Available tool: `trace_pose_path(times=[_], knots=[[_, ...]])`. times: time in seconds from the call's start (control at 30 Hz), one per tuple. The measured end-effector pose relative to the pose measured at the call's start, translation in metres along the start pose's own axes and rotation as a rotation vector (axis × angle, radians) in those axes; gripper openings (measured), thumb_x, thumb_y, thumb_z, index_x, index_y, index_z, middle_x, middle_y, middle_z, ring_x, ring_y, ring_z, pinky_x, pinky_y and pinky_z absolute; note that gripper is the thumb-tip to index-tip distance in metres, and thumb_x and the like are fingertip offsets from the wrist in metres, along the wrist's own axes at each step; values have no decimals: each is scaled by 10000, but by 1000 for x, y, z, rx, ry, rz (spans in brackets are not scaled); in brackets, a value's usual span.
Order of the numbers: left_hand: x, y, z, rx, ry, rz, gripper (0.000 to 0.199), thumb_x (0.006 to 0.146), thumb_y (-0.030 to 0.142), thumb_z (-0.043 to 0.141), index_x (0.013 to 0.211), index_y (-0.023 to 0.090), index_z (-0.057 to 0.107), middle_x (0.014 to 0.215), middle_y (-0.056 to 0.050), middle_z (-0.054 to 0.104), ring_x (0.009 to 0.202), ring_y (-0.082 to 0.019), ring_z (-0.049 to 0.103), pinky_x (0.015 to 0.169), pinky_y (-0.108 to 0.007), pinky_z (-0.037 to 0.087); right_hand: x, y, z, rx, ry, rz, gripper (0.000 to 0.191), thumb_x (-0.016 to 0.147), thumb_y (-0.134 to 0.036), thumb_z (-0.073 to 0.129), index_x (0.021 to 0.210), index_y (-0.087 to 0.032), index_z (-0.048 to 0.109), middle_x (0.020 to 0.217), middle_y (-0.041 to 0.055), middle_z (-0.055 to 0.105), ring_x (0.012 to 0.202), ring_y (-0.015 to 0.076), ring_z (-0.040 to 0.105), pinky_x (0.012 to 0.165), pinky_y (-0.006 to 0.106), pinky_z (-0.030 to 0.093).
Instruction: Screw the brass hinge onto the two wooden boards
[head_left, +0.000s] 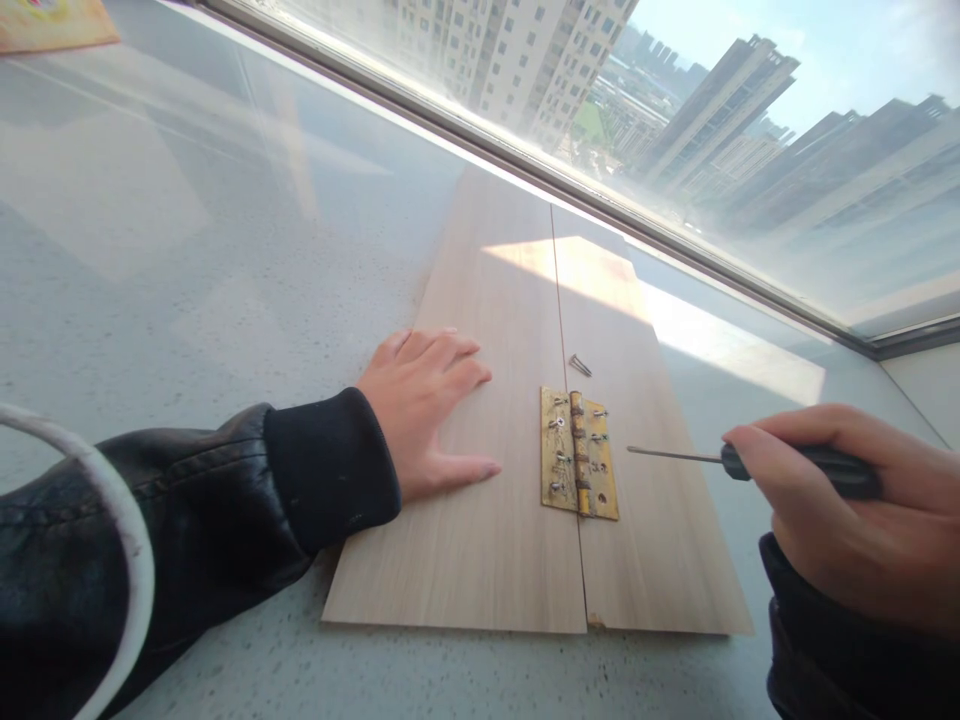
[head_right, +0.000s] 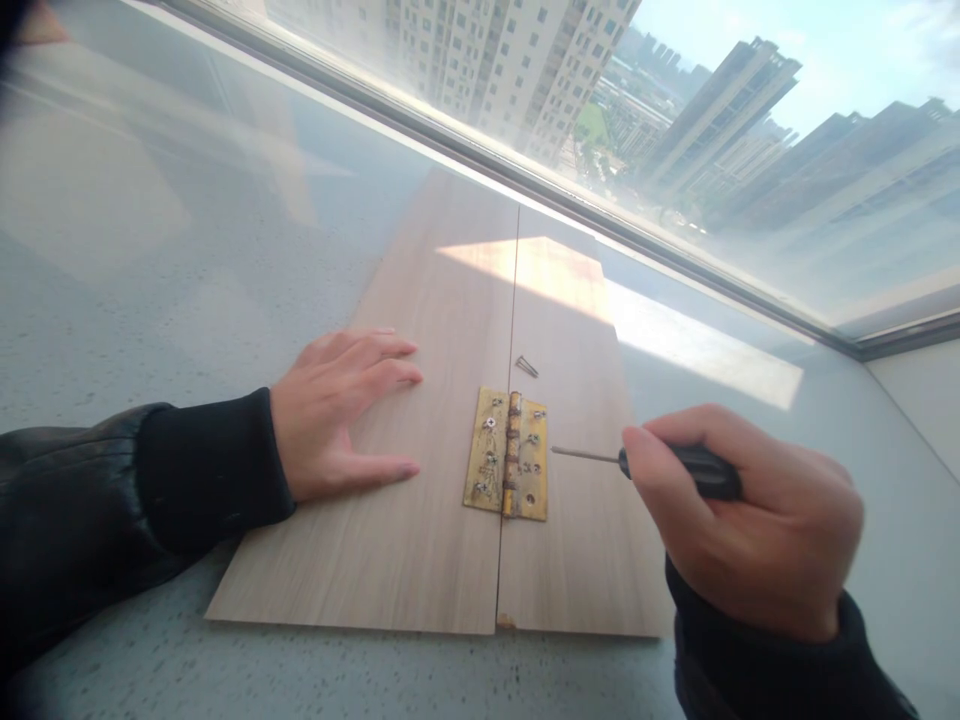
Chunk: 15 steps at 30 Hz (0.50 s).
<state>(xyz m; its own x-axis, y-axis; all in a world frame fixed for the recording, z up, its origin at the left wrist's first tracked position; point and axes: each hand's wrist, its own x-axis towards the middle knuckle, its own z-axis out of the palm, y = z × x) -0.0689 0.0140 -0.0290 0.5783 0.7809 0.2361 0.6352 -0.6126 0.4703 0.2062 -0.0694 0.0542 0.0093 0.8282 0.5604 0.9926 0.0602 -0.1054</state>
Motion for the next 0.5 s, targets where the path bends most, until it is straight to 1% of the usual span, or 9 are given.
trace_pose_path(times=[0.03, 0.13, 0.17, 0.3, 0.5], knots=[[0, 0, 0, -1, 0, 0, 635, 663, 612, 659, 1130, 188, 585, 1342, -120, 536, 1294, -326, 425, 1091, -559, 274, 4, -7, 1, -10, -9, -32, 210, 804, -324, 629, 629, -210, 603, 486, -31, 507, 441, 108, 445, 468, 291, 366], [0, 0, 0, -1, 2, 2, 637, 661, 613, 661, 1131, 190, 584, 1344, -120, 534, 1295, -327, 423, 1091, -562, 274, 13, -21, 6, -45, 25, -121, 237, 818, -312, 613, 609, -202, 597, 476, -30, 488, 442, 101, 436, 474, 287, 345], [0, 0, 0, -1, 2, 2, 635, 662, 611, 661, 1130, 190, 583, 1343, -119, 533, 1293, -327, 424, 1091, -563, 274, 15, -22, 7, -49, 19, -161, 235, 821, -307, 611, 612, -201, 595, 477, -33, 488, 437, 96, 433, 472, 281, 342], [0, 0, 0, 2, -4, -2, 632, 664, 612, 660, 1126, 189, 584, 1342, -121, 534, 1288, -329, 427, 1091, -561, 275, 20, -20, 11, -28, -74, -329, 220, 828, -283, 603, 625, -203, 570, 450, -66, 445, 388, 66, 391, 446, 245, 328], [0, 1, -1, -4, -4, -6, 629, 665, 611, 659, 1132, 197, 578, 1345, -117, 534, 1298, -324, 422, 1098, -561, 268, 30, -22, 11, -89, -139, -394, 284, 852, -323, 537, 590, -212, 527, 440, -65, 349, 373, 81, 335, 429, 251, 300]])
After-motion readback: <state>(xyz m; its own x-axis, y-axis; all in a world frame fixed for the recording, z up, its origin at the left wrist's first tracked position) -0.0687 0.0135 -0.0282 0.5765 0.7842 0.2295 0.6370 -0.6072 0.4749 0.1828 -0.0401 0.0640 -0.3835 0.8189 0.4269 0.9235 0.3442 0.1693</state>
